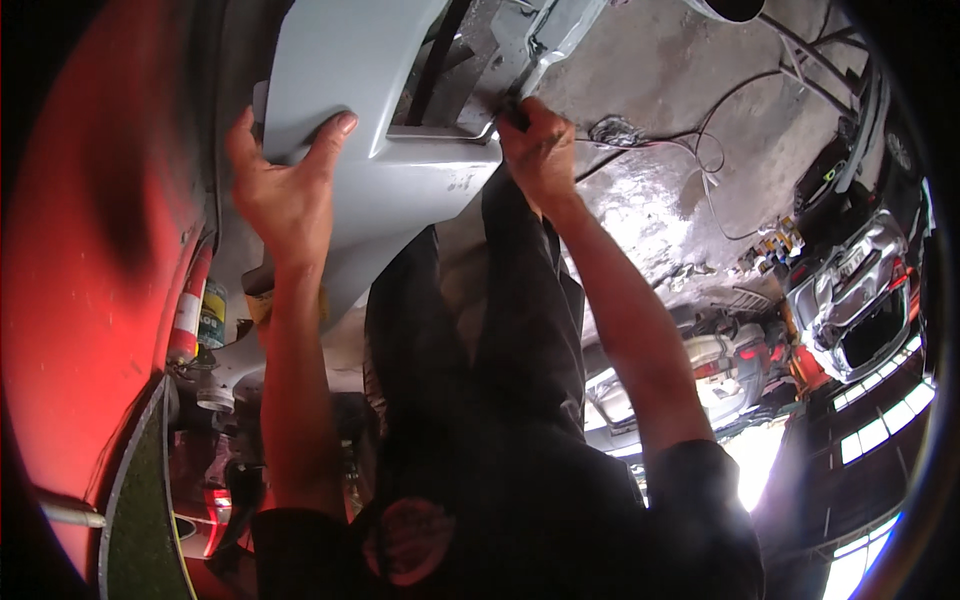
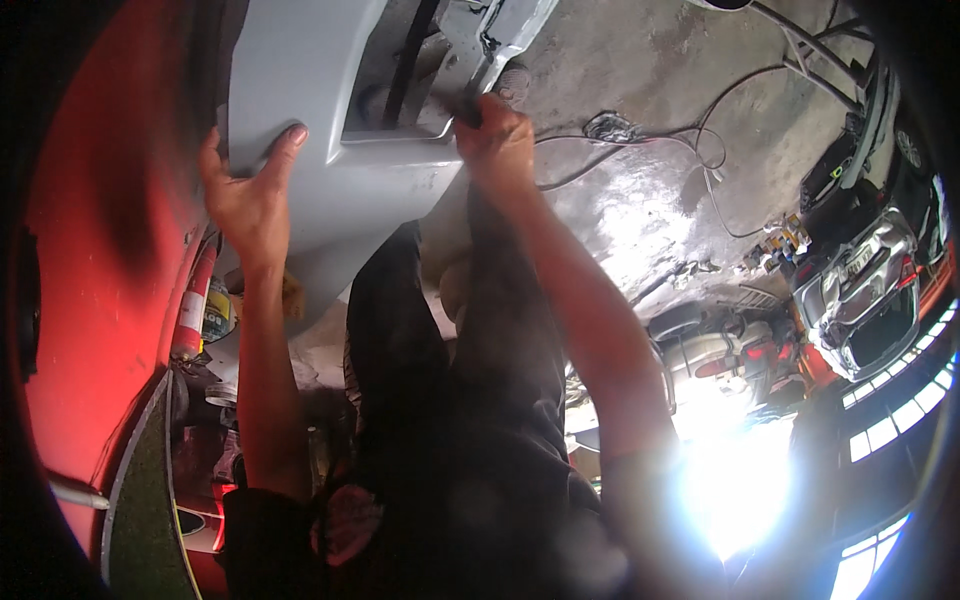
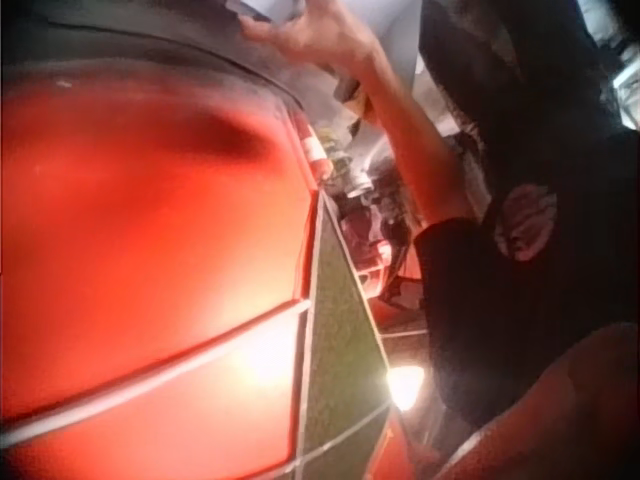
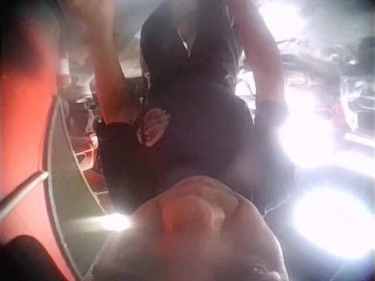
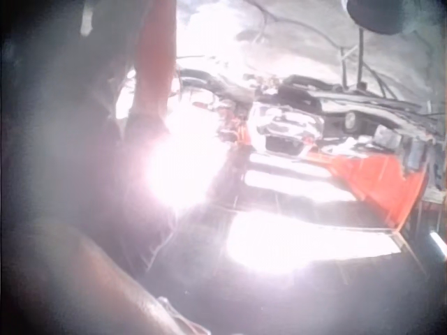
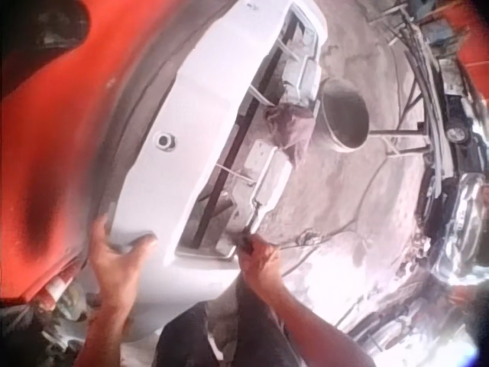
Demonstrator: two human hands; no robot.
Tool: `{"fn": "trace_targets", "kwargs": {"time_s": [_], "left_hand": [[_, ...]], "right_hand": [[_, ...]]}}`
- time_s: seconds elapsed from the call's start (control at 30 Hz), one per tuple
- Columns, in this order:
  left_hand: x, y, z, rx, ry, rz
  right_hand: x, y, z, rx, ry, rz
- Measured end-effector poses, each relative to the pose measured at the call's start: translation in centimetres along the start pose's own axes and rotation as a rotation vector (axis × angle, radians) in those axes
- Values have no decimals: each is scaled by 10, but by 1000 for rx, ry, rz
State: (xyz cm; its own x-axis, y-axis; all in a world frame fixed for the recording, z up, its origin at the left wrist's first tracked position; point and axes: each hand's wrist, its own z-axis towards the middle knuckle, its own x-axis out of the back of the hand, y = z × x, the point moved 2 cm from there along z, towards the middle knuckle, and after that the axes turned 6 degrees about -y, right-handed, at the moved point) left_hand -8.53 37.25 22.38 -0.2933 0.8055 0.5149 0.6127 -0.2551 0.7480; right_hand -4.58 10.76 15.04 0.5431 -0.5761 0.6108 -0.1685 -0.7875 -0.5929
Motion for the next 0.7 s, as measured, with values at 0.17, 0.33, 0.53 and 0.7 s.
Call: {"fn": "trace_targets", "kwargs": {"time_s": [0.17,0.33,0.53,0.7], "left_hand": [[2,0,4,-5,-7,-46],[2,2,2,-35,-29,-9],[0,3,1,-15,-17,-21],[0,0,4,-31,-22,-38]], "right_hand": [[-31,24,-15,-254,-124,200],[-33,31,-14,-293,-111,171],[-3,10,-5,158,37,-30],[-24,13,-16,66,23,63]]}}
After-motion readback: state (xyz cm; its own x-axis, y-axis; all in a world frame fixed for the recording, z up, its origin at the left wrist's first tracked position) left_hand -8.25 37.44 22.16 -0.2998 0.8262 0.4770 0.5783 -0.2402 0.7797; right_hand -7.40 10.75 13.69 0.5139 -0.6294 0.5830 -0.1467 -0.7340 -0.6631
